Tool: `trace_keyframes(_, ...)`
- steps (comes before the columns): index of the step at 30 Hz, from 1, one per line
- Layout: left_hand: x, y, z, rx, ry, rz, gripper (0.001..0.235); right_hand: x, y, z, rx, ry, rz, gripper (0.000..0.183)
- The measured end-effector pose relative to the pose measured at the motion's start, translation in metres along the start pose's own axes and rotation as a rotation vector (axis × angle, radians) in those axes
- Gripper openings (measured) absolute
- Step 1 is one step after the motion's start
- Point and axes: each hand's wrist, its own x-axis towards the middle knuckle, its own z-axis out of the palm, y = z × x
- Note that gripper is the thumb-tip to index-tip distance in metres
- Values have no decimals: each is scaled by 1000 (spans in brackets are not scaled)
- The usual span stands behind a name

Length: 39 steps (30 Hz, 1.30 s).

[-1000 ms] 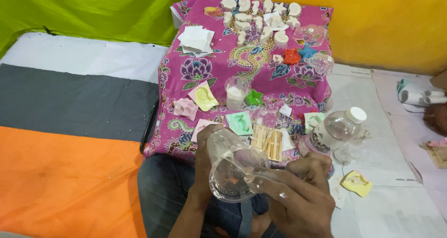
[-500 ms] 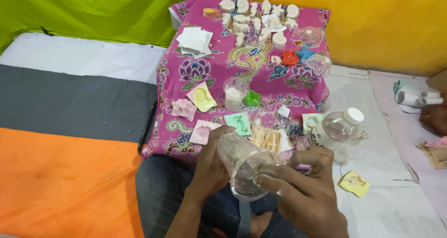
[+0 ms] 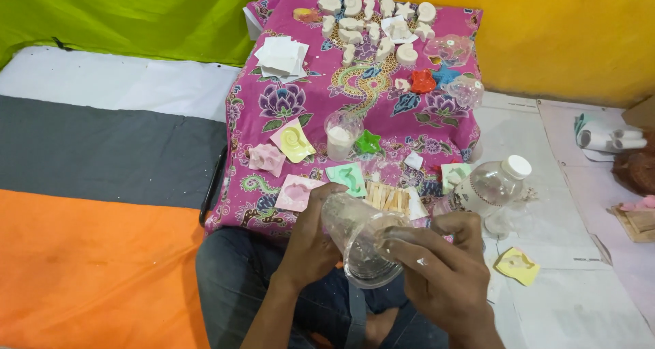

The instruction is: Mixing a substance in a cup and pouring it into silicone molds

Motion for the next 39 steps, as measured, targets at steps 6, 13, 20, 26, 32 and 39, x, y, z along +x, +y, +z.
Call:
trace_keyframes(6,-3,-8,1,-25,-15,-35,74,-6,1,4,112,-51,24,10)
trace_keyframes(13,-3,-14,8,28,30,-48,62,-11,-2,7,87,53,90,9)
trace_keyframes(20,-6,-68,20,95,67,123,75,-44,1,19,206,190,283,9)
trace_keyframes(26,-8,-69,26,2,62,-46,59,-64,6,31,176,369,527,24)
trace_keyframes(32,-4,-84,17,109,64,-91,62,-80,22,38,209,451,854,27)
trace_keyframes(39,1,-114,17,754,165,-47,67,-102,47,60,284,414,1023,26)
